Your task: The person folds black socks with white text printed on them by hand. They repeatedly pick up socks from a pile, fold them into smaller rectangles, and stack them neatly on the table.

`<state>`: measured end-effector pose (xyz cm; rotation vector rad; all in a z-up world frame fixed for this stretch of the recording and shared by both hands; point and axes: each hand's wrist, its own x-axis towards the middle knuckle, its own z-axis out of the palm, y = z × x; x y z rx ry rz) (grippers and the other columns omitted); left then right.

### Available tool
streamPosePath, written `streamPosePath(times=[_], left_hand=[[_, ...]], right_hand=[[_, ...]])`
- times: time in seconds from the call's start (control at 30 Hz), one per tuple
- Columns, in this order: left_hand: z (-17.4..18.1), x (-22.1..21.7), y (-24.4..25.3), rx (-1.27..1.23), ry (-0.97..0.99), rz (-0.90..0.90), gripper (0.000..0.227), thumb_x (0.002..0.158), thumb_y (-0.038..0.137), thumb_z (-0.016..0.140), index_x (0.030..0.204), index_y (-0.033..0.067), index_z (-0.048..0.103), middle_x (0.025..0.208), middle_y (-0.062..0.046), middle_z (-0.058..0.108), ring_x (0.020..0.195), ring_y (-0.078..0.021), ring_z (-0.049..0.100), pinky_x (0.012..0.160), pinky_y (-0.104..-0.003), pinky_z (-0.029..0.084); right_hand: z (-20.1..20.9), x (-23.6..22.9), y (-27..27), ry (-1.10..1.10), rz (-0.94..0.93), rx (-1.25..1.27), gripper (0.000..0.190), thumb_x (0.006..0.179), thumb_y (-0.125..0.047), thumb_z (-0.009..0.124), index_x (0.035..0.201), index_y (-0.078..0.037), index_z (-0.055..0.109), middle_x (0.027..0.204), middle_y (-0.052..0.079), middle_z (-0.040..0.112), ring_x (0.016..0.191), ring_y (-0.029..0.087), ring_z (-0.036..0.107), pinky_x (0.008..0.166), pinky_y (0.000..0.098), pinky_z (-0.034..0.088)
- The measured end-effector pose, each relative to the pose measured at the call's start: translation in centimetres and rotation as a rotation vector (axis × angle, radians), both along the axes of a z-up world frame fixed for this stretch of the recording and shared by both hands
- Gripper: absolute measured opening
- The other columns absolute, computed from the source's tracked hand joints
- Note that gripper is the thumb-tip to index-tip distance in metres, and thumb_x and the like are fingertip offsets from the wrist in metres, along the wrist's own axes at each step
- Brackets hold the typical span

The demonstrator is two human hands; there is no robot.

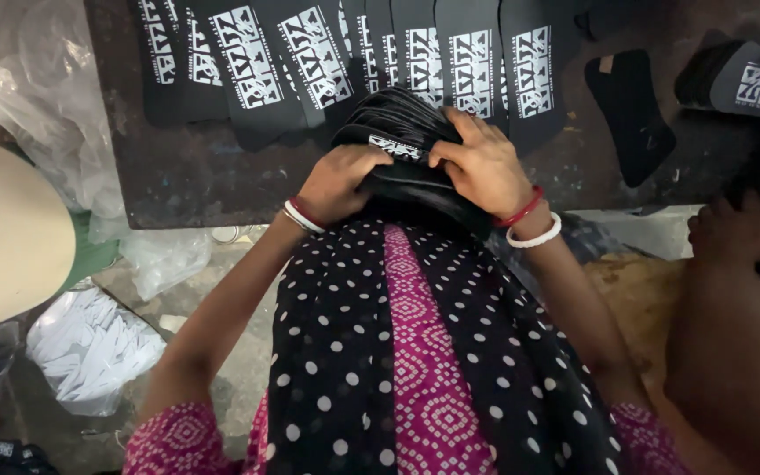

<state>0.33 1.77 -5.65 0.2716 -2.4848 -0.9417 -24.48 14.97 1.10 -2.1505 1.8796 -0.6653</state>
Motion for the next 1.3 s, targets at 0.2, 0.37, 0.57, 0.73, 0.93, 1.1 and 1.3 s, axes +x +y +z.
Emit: streamPosePath(times=[0.2, 0.37, 0.57, 0.73, 0.93, 1.1, 1.3], left_hand=[[-0.7, 0.7, -0.9, 0.016, -0.051, 0.162, 0.040, 0.079, 0.011, 0.083, 0.115, 0.0097, 0.065, 0.115, -0.011, 0.068, 0.110, -0.0341, 0.063, 0.096, -0.043, 0.048], [1.5, 0.7, -1.1, -0.122, 0.079, 0.381, 0.074, 0.075, 0.024, 0.091, 0.134, 0.0019, 0.052, 0.138, -0.020, 0.054, 0.127, -0.0384, 0.055, 0.109, -0.047, 0.044], [-0.1, 0.2, -3.4, -0.125, 0.073, 0.175, 0.109, 0.082, 0.024, 0.089, 0.163, -0.0033, 0.021, 0.167, -0.023, 0.034, 0.151, -0.0414, 0.041, 0.127, -0.047, 0.036], [0.7, -0.8, -4.4, 0.224, -0.129, 0.037, 0.116, 0.076, 0.028, 0.087, 0.162, -0.0039, 0.016, 0.155, -0.014, 0.053, 0.141, -0.0368, 0.050, 0.119, -0.042, 0.039], [0.5, -2.2, -3.2, 0.344, 0.058, 0.127, 0.117, 0.080, 0.036, 0.093, 0.164, -0.0001, 0.019, 0.155, -0.014, 0.055, 0.145, -0.0350, 0.053, 0.124, -0.041, 0.039], [3.9, -4.7, -3.7, -0.110, 0.119, 0.054, 0.100, 0.060, 0.045, 0.098, 0.137, 0.0054, 0.048, 0.147, -0.023, 0.054, 0.131, -0.0426, 0.054, 0.114, -0.045, 0.043], [0.1, -5.5, -4.3, 0.211, -0.055, 0.053, 0.090, 0.068, 0.043, 0.099, 0.137, 0.0058, 0.054, 0.130, -0.014, 0.065, 0.121, -0.0355, 0.064, 0.106, -0.045, 0.050]], right_hand=[[1.8, -0.4, 0.9, -0.033, -0.019, -0.118, 0.021, 0.082, -0.001, 0.074, 0.099, -0.013, 0.070, 0.145, 0.018, 0.059, 0.122, 0.035, 0.062, 0.102, 0.0442, 0.050], [-0.2, -0.2, 0.8, -0.139, 0.027, -0.021, 0.029, 0.087, -0.007, 0.075, 0.111, -0.007, 0.059, 0.147, 0.017, 0.060, 0.123, 0.037, 0.061, 0.104, 0.0451, 0.047], [2.6, 0.7, 0.1, -0.219, 0.052, 0.105, 0.076, 0.086, -0.039, 0.079, 0.143, 0.002, 0.049, 0.141, 0.020, 0.059, 0.121, 0.038, 0.060, 0.105, 0.0458, 0.044], [-1.2, -2.1, 3.7, -0.202, -0.096, 0.050, 0.080, 0.093, -0.056, 0.071, 0.148, -0.003, 0.050, 0.144, 0.018, 0.061, 0.132, 0.035, 0.059, 0.113, 0.0432, 0.043], [-10.9, -1.8, 6.8, -0.947, -0.487, -0.298, 0.071, 0.111, -0.062, 0.038, 0.148, -0.002, 0.050, 0.148, 0.013, 0.058, 0.140, 0.026, 0.054, 0.125, 0.0403, 0.037], [-13.5, 0.0, 5.2, -1.194, -0.696, -0.319, 0.065, 0.114, -0.053, 0.034, 0.142, 0.002, 0.055, 0.140, 0.014, 0.059, 0.131, 0.025, 0.054, 0.117, 0.0400, 0.038], [-12.4, -1.7, 8.1, -0.906, -0.759, -0.308, 0.057, 0.114, -0.046, 0.038, 0.142, 0.001, 0.055, 0.143, 0.013, 0.057, 0.133, 0.024, 0.053, 0.116, 0.0376, 0.039]])
